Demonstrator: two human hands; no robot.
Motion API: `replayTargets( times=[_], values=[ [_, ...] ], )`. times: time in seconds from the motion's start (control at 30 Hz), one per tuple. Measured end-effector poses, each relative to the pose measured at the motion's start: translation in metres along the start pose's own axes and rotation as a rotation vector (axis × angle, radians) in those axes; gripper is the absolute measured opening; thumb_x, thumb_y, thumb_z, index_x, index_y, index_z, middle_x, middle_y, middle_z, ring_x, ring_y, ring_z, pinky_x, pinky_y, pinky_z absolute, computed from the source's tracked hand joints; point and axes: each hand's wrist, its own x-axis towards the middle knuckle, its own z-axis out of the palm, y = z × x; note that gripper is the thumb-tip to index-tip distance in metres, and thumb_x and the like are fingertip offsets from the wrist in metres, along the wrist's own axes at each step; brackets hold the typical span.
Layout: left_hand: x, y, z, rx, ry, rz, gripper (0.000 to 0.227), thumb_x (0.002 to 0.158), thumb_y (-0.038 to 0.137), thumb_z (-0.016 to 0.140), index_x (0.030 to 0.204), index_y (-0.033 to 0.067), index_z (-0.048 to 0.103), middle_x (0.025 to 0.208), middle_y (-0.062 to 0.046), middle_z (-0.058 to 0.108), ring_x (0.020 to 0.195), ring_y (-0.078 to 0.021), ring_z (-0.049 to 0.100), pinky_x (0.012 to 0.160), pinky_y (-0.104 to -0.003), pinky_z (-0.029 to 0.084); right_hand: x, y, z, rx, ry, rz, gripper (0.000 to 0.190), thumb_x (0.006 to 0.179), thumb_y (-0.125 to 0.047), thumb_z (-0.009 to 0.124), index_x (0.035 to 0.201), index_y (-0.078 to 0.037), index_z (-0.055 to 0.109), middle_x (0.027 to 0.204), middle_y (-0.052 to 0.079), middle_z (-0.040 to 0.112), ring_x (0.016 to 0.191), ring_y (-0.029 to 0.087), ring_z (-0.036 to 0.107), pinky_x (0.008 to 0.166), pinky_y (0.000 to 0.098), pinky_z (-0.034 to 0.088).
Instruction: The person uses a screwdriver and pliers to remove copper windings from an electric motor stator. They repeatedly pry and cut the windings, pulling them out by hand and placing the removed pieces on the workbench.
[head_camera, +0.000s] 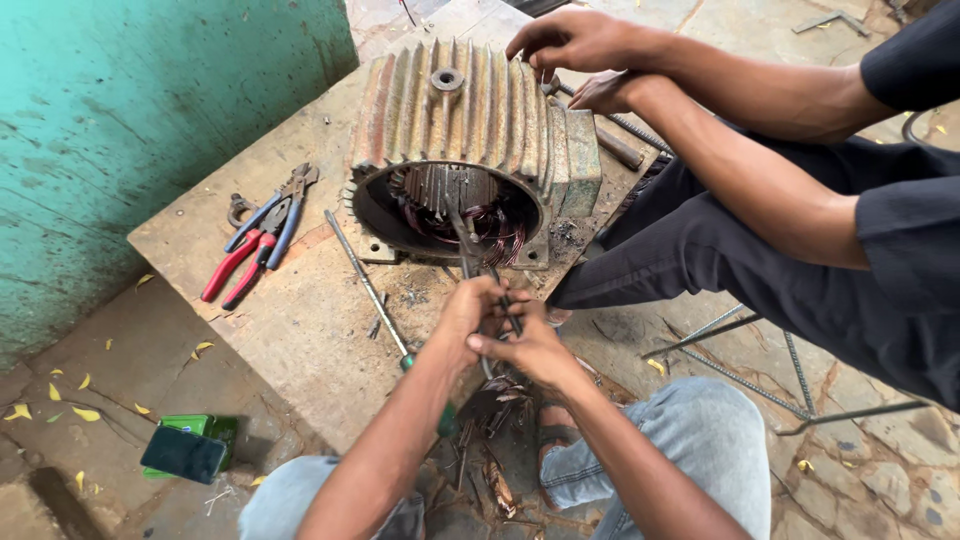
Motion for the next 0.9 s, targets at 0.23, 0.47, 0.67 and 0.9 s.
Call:
replayTargets(
  times=[0.23, 0.47, 0.67, 0.9],
  values=[
    [0.028, -0.022, 0.002, 0.218, 0.235, 0.110, 0.019, 0.082, 0.015, 0.073, 0.094, 0.0005, 0.070, 0.073, -0.007, 0.065, 0.057, -0.0144, 0.053, 0.055, -0.032, 0.047, -0.027, 0.005, -0.012, -0.151, -0.125, -0.004, 0.103, 0.071, -0.021, 0.090, 0.148, 0.004, 0.027, 0.134, 0.024, 0.060, 0.125, 0.029, 0.060, 0.103, 0.0404, 0.046],
    [0.033, -0.028, 0.006, 0.270, 0.221, 0.231, 0.037, 0.075, 0.032, 0.080, 0.094, 0.0007, 0.073, 0.068, -0.003, 0.055, 0.053, -0.0132, 0.049, 0.050, -0.032, 0.039, -0.021, -0.018, 0.003, -0.831, 0.158, 0.085, 0.025, 0.071, -0.011, 0.067, 0.084, 0.010, 0.072, 0.082, 0.027, 0.072, 0.077, 0.033, 0.073, 0.072, 0.0408, 0.057],
    [0.044, -0.007, 0.001, 0.065, 0.059, 0.188, 0.043, 0.077, 0.042, 0.085, 0.090, 0.0065, 0.066, 0.069, 0.000, 0.058, 0.056, -0.0118, 0.056, 0.051, -0.029, 0.044, 0.000, -0.076, -0.001, -0.503, 0.087, 0.347, 0.026, 0.084, -0.013, 0.049, 0.102, -0.002, 0.064, 0.071, 0.013, 0.064, 0.050, 0.022, 0.049, 0.046, 0.0423, 0.034],
    [0.051, -0.015, 0.011, 0.109, 0.189, 0.253, 0.031, 0.073, 0.030, 0.074, 0.079, -0.0004, 0.068, 0.075, -0.013, 0.067, 0.062, -0.0237, 0.063, 0.055, -0.039, 0.049, 0.010, -0.039, 0.014, -0.205, 0.241, 0.271, 0.023, 0.089, -0.017, 0.051, 0.099, -0.004, 0.066, 0.077, 0.006, 0.062, 0.062, 0.015, 0.051, 0.052, 0.0352, 0.037]
  ],
)
